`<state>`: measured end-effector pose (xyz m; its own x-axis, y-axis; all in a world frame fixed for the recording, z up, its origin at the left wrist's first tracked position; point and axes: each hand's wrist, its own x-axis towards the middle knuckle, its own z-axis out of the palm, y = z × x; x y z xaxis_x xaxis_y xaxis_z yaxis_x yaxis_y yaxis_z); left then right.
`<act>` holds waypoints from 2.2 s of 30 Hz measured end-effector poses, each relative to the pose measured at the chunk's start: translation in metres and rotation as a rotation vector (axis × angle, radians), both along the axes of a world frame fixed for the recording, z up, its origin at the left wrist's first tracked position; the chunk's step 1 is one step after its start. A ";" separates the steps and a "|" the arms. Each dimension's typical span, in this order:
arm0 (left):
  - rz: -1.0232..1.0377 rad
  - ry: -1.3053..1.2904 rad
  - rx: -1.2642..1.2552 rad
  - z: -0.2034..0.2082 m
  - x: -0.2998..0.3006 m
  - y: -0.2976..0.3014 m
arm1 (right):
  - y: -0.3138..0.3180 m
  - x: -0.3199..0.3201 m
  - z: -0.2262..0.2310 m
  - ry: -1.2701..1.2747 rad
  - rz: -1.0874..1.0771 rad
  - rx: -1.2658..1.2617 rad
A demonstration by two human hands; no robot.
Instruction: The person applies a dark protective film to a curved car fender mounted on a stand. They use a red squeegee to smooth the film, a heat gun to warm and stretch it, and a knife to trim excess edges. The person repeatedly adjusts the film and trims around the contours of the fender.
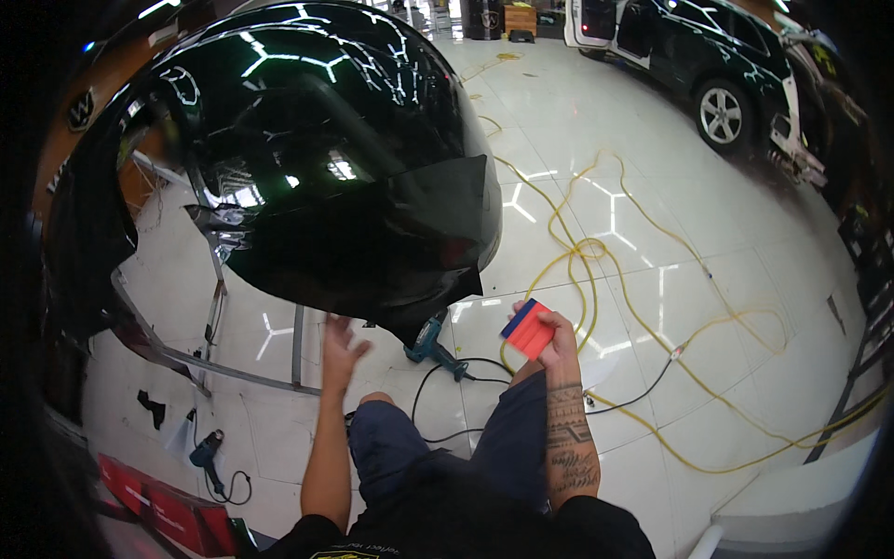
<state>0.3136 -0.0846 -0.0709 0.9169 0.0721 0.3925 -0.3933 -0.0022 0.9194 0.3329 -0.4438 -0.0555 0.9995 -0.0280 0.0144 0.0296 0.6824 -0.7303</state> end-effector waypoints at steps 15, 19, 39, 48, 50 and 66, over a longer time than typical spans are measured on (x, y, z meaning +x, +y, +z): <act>-0.404 -0.162 -0.626 0.113 0.015 -0.008 | 0.160 -0.023 0.164 -1.529 -0.901 -1.844; -0.425 -0.110 -0.604 0.101 0.024 0.008 | 0.143 -0.017 0.112 -1.447 -0.887 -1.876; -0.211 -0.048 -0.469 0.026 0.023 0.003 | 0.013 -0.030 0.080 -0.271 -0.121 -1.068; -0.131 0.075 -0.312 0.028 0.017 -0.027 | 0.061 -0.022 0.186 -0.858 -0.241 -1.303; -0.153 0.033 -0.309 0.023 0.022 -0.035 | 0.076 -0.019 0.187 -0.926 -0.165 -1.338; -0.072 0.113 -0.267 -0.012 -0.005 -0.071 | 0.097 0.010 0.138 -1.222 -0.333 -1.611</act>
<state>0.3090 -0.1557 -0.0828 0.9604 0.0920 0.2632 -0.2784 0.2703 0.9216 0.3431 -0.3467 0.0828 0.4140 0.5506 0.7249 0.8291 -0.5567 -0.0506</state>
